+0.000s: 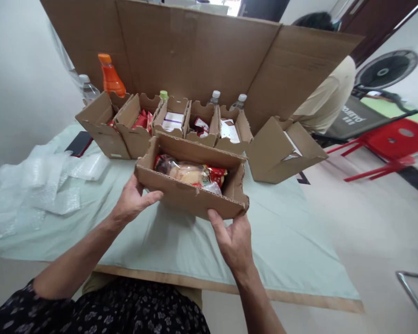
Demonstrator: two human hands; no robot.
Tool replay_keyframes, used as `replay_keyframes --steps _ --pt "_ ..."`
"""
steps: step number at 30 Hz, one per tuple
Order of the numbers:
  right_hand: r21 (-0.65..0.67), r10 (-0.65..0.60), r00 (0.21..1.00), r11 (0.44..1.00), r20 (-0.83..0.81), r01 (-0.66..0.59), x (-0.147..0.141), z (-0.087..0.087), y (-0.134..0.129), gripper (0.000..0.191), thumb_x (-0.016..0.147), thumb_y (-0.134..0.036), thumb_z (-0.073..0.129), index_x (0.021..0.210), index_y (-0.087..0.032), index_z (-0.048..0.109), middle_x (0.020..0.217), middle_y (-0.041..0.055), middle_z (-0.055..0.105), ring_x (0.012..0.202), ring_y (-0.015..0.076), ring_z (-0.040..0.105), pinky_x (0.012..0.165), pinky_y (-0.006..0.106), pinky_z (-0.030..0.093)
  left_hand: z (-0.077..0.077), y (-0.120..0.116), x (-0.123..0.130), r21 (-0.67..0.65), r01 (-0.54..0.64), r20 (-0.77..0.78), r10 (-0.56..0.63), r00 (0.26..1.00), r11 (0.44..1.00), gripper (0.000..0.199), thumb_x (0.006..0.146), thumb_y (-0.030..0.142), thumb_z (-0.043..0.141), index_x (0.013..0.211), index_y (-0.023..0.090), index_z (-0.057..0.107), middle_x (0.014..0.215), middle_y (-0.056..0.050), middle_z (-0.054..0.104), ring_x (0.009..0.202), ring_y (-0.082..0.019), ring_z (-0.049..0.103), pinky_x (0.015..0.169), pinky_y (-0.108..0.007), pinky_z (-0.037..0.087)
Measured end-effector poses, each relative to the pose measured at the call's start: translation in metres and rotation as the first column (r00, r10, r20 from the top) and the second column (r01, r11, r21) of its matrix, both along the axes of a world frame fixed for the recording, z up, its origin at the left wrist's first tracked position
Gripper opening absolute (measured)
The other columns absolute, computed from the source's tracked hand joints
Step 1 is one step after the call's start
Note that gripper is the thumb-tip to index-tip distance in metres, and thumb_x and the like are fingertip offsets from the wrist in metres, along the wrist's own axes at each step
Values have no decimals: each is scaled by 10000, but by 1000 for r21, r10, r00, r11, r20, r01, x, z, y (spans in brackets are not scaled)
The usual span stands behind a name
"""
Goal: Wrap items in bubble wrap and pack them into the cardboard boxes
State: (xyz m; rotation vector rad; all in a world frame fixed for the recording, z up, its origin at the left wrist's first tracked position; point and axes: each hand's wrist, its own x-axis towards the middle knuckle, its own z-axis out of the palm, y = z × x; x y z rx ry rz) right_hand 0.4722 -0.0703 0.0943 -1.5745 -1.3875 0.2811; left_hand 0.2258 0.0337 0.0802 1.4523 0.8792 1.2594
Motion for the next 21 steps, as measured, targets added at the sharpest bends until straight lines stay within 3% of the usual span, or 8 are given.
replay_keyframes --steps 5,7,9,12,13,15,19,21 --pt "-28 -164 986 986 -13 164 -24 -50 -65 748 921 -420 675 1563 -174 379 1510 174 519 1421 335 479 1184 528 386 -21 43 27 -46 257 -23 -259 966 965 1071 635 564 931 1537 233 460 1520 -133 555 1428 -380 487 1207 -505 392" --pt "-38 -173 985 984 14 173 -31 -67 -85 733 912 -393 687 1551 -189 394 1499 177 522 1401 346 492 1168 546 399 -25 54 30 -89 293 -22 -296 955 952 1076 624 600 921 1525 222 470 1512 -134 559 1421 -383 492 1195 -508 403" --pt "-20 -179 983 984 27 180 -25 -79 -98 664 915 -365 682 1515 -205 449 1477 172 541 1372 346 517 1149 552 417 -28 51 29 -99 286 -10 -289 957 953 1055 661 631 887 1530 218 454 1528 -142 544 1429 -375 486 1200 -508 394" --pt "-35 -183 982 983 -36 182 2 -83 -95 719 910 -360 683 1557 -225 400 1514 169 518 1353 331 543 1083 510 488 -39 18 20 -116 122 -57 -129 990 986 999 751 662 805 1553 220 407 1576 -172 487 1461 -370 451 1221 -537 352" --pt "-70 -157 985 986 -76 152 14 -81 -88 775 887 -382 707 1571 -226 377 1527 172 509 1344 331 553 1045 491 521 -44 2 17 -149 20 -103 -36 994 989 988 770 671 782 1559 221 394 1593 -187 459 1462 -380 448 1212 -561 355" --pt "-164 -56 983 986 -173 27 37 -76 -69 838 813 -448 771 1541 -229 417 1497 169 546 1286 334 597 965 466 572 -55 -30 13 -240 -34 -157 -4 988 970 1004 798 664 756 1595 235 322 1644 -206 372 1464 -401 442 1178 -596 388" --pt "-252 227 889 904 -398 -344 59 -73 -26 649 705 -597 825 1225 -237 678 1195 111 738 1076 322 696 913 474 603 -71 -74 25 -287 119 -124 -160 979 951 938 888 633 672 1635 278 231 1711 -166 248 1532 -399 338 1196 -589 381" --pt "-247 302 846 865 -439 -437 61 -78 -20 580 683 -616 844 1096 -227 727 1058 98 769 1026 321 711 901 467 610 -74 -85 38 -278 205 -91 -239 967 938 945 914 629 642 1656 299 158 1744 -135 150 1569 -400 257 1218 -585 360"
